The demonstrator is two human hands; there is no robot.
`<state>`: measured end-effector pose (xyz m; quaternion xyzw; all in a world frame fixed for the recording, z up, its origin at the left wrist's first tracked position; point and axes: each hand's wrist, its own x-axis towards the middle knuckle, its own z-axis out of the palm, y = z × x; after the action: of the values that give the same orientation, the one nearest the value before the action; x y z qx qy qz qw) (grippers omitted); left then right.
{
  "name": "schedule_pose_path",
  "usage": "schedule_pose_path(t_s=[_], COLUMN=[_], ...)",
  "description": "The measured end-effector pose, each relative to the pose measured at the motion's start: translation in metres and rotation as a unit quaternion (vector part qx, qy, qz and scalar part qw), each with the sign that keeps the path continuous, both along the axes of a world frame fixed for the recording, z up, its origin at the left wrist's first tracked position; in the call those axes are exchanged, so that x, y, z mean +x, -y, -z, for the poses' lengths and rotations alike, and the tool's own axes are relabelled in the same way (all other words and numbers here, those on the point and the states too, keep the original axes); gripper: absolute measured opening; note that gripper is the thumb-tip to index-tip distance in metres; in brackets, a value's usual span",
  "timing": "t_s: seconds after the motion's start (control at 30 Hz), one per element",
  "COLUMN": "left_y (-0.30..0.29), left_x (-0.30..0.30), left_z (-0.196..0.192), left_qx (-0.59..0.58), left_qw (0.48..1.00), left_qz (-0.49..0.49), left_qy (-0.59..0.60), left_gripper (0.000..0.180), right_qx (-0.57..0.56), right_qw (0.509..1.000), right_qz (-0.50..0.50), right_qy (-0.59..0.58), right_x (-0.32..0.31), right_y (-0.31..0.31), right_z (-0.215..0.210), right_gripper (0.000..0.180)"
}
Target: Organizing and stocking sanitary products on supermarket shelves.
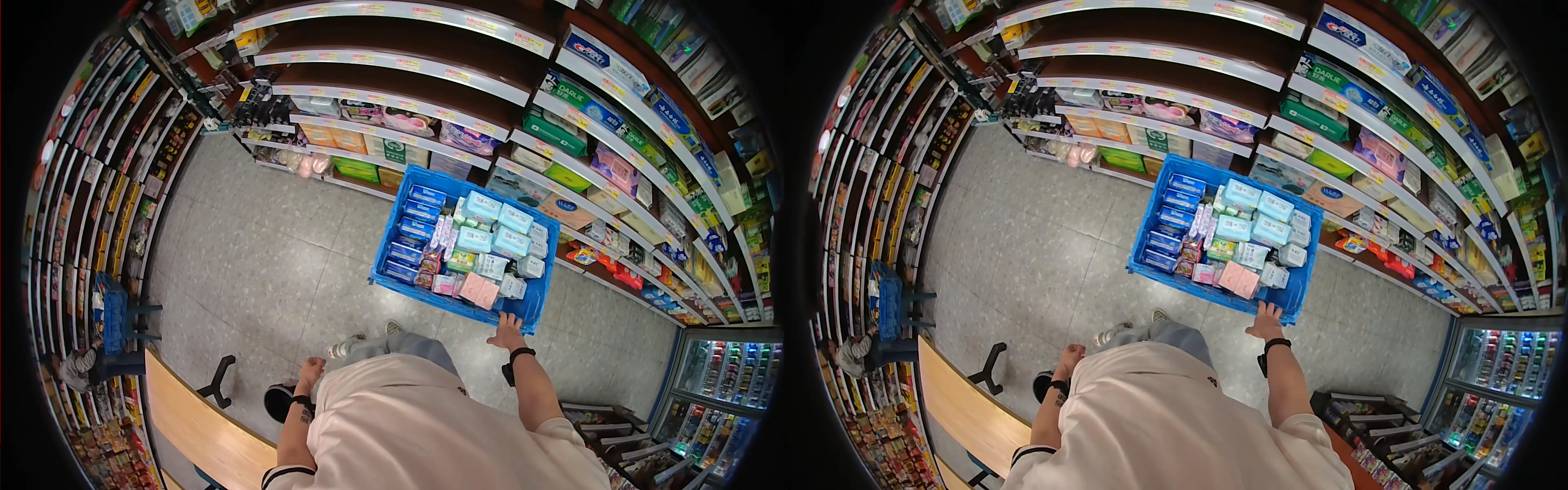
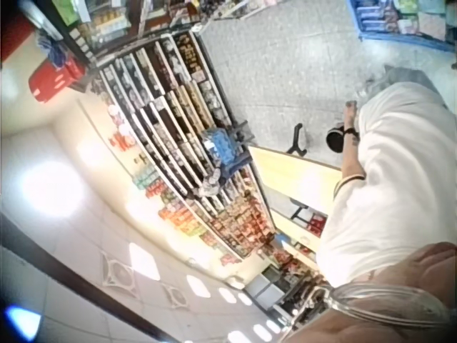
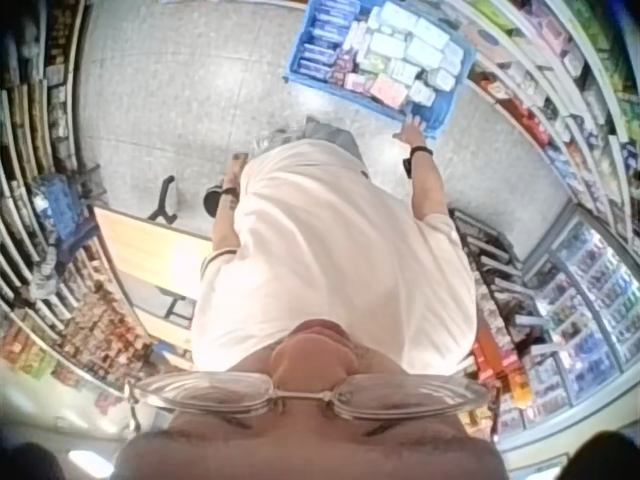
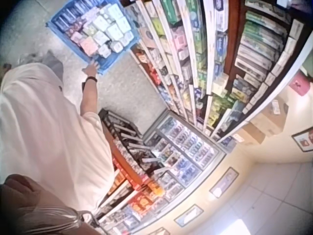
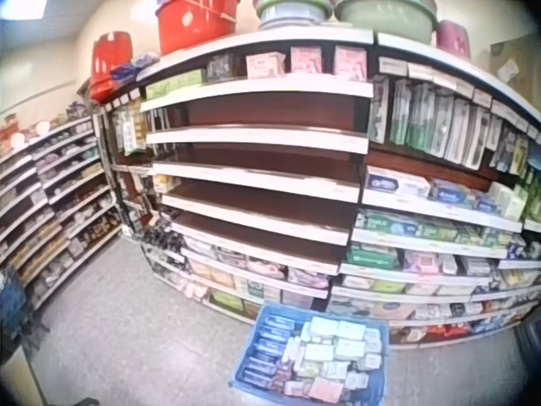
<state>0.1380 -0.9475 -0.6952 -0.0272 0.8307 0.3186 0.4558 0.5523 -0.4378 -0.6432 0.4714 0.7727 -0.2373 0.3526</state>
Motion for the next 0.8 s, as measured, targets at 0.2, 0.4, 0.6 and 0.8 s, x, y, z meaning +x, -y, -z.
schedule_pose_path(t_s=[0.2, 0.4, 0.6, 0.8], left_y=[0.011, 0.021, 0.028, 0.043], left_x=[0.007, 0.018, 0.041, 0.051], left_z=[-0.009, -0.011, -0.002, 0.008], left_qx=[-0.008, -0.006, -0.017, -0.038], left_qw=[0.999, 0.999, 0.999, 0.997], left_qz=[-0.042, -0.009, -0.006, -0.019], left_qy=[-0.024, -0.035, -0.042, -0.057], left_gripper=[0.034, 0.037, 0.041, 0.043], right_qx=[0.004, 0.009, -0.008, -0.009], right_qw=[1.0, 1.0, 1.0, 1.0], right_qz=[-0.007, -0.015, 0.013, 0.008], right_qy=[-0.005, -0.004, -0.004, 0.0], right_x=[0.0, 0.001, -0.005, -0.011], right_y=[-0.001, -0.002, 0.001, -0.001], right_z=[-0.001, 0.004, -0.006, -0.009], right_gripper=[0.114, 0.113, 0.11, 0.109])
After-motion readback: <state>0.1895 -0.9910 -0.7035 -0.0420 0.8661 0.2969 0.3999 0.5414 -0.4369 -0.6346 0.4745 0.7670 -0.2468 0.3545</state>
